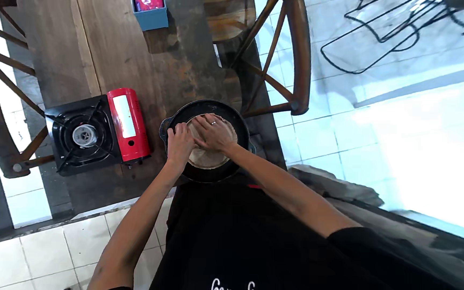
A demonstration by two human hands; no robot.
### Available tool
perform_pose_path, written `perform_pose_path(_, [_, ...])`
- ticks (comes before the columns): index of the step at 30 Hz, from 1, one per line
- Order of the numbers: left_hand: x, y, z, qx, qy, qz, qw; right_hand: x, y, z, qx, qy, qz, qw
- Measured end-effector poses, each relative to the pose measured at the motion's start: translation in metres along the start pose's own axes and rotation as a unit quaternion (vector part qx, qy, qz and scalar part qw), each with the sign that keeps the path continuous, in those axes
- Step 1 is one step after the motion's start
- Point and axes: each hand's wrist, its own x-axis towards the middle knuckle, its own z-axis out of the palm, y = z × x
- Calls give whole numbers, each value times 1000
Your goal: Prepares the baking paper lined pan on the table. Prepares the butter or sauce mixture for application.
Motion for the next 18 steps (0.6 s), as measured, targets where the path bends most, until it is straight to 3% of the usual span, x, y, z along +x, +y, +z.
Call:
perform_pose_path(8, [-4, -6, -8, 17, -27, 25, 999, 21, -2, -21, -35, -24, -46, 998])
perform_pose_path(10, [-11, -17, -2, -9, 2, 39, 999, 18, -2, -21, 3, -34, -40, 999])
perform_pose_path(14, [-15, -47, 11, 3, 56, 89, 994, 9, 2, -1, 55, 33, -93, 994])
perform_pose_path(18, [3, -68, 6, 26, 31, 140, 989, 17, 6, -5, 40, 17, -146, 988])
